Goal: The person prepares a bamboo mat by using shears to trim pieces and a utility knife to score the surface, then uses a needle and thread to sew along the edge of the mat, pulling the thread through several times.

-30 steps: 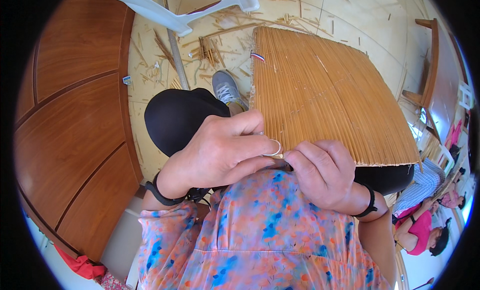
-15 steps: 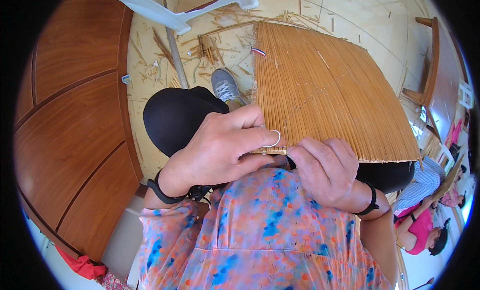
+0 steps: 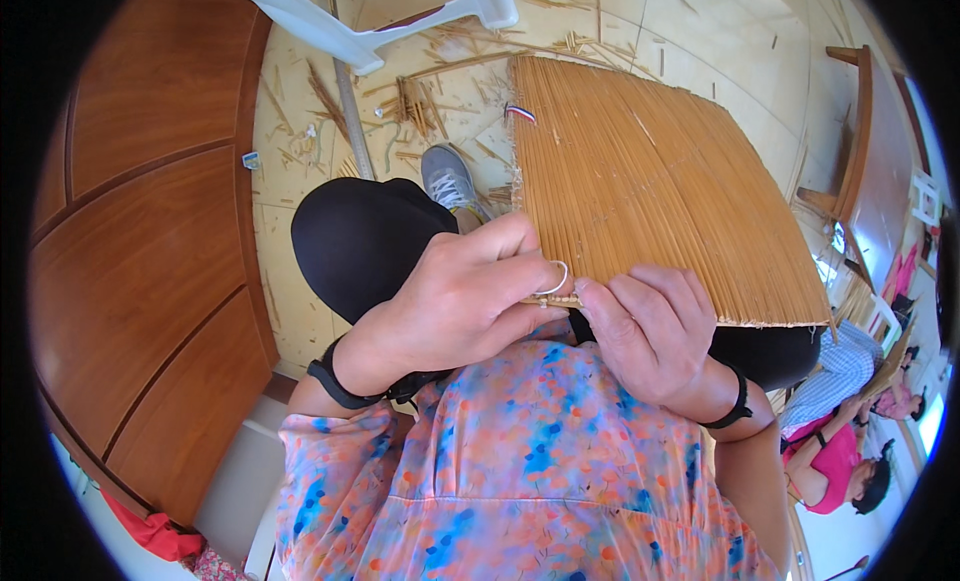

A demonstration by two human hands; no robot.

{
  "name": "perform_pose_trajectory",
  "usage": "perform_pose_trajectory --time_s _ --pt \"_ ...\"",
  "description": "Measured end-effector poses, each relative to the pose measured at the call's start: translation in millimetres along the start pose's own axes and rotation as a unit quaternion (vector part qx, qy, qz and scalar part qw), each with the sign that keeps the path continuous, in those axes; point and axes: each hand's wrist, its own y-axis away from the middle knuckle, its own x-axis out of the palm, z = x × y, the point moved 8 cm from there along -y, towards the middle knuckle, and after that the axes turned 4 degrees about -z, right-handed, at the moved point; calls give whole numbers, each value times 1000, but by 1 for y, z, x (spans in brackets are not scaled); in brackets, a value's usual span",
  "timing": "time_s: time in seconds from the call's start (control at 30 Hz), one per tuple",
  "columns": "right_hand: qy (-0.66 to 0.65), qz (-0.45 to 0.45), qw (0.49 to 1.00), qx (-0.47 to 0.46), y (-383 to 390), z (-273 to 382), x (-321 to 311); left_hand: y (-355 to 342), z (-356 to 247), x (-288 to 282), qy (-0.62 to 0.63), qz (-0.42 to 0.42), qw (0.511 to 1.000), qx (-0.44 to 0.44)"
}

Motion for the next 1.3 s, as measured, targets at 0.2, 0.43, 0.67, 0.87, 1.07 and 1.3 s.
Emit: perform_pose_trajectory --time_s 0.2,0.43,0.67,0.87,1.07,1.3 --pt "-16 3 1000 -10 4 1 1 7 2 -10 21 -38 998 -38" --pt "-47 8 998 29 -20 -16 -8 58 7 -24 99 -162 979 -75" --pt "-63 -9 995 71 -46 -36 -14 31 23 34 208 -155 942 -213" --pt "-63 -11 995 73 -53 -47 -20 21 22 46 303 -163 916 -205" --pt "-75 -4 994 80 -48 -44 -17 27 17 29 177 -204 951 -152" --pt "-89 13 994 57 -44 -33 -14 22 -4 13 -23 -166 986 15"
